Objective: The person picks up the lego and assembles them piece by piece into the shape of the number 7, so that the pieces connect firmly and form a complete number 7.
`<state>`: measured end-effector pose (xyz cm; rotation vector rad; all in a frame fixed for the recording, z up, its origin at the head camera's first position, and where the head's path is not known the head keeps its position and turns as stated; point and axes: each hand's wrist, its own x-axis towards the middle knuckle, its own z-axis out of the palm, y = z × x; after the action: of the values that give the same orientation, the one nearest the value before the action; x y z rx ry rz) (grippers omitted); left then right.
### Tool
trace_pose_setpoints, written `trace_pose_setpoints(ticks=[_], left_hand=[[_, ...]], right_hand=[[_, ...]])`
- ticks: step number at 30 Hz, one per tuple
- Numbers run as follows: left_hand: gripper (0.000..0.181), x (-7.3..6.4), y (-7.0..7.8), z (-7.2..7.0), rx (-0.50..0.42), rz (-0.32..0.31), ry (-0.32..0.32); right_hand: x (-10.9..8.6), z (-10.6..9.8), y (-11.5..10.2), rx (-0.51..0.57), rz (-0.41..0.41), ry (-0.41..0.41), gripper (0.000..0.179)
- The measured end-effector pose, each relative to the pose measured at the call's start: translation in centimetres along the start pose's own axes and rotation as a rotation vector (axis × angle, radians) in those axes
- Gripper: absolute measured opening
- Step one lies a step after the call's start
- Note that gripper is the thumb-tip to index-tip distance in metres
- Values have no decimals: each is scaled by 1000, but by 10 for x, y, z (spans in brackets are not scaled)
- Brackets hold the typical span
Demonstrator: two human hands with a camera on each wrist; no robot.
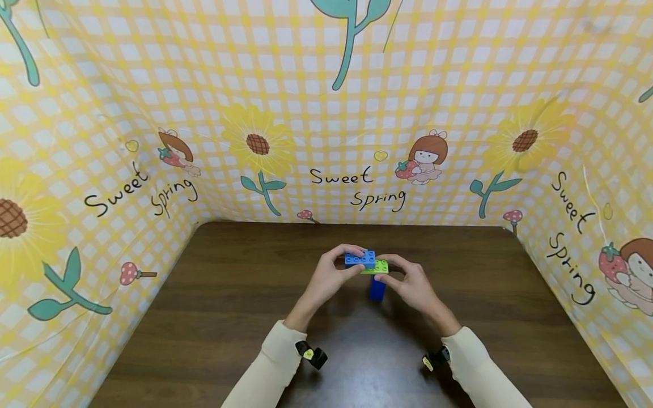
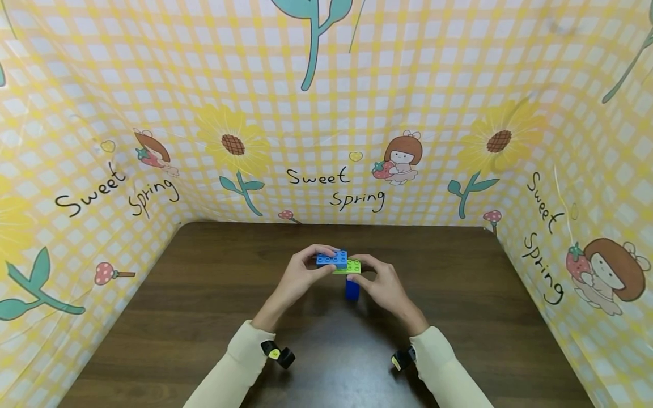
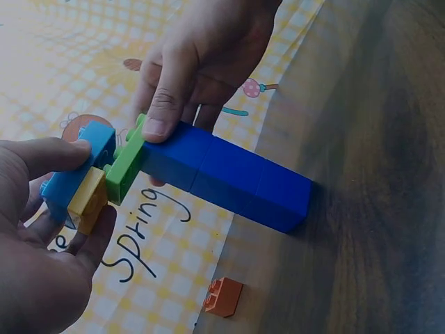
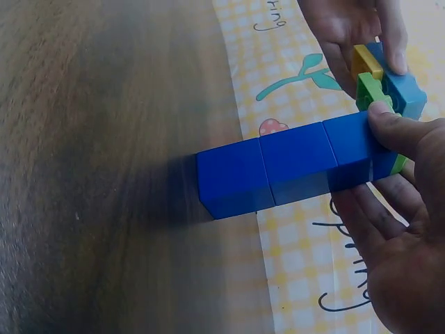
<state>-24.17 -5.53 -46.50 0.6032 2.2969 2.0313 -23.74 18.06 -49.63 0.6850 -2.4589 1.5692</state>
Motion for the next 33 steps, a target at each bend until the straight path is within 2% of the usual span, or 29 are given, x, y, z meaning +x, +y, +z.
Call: trace_pose_setpoints(ticks=[6,10,15,19,22,25,33], left_hand=[[18,0,-1,-1,34,19,-19],[18,0,-1,-3,59,31,-5],[19,-2,-3,-5,66,-7,-26],[33,-1,-4,-6,89,-19,-43],[39,0,-3,-5,78,-49,-50],[36,0,-1,-3,47,-98,-57],[31,7,1,6,-47,-216,-10]], right_hand=[[0,1,0,5,8,1,37],[0,2,1,4,7,-4,37],[0,2,0,9,5,-4,38],[0,1,-2,9,10,-3,38],[1,1,-2,6,15,-6,37],[1,1,-2,4,18,-7,37],[0,2,2,12,9,-8,36]])
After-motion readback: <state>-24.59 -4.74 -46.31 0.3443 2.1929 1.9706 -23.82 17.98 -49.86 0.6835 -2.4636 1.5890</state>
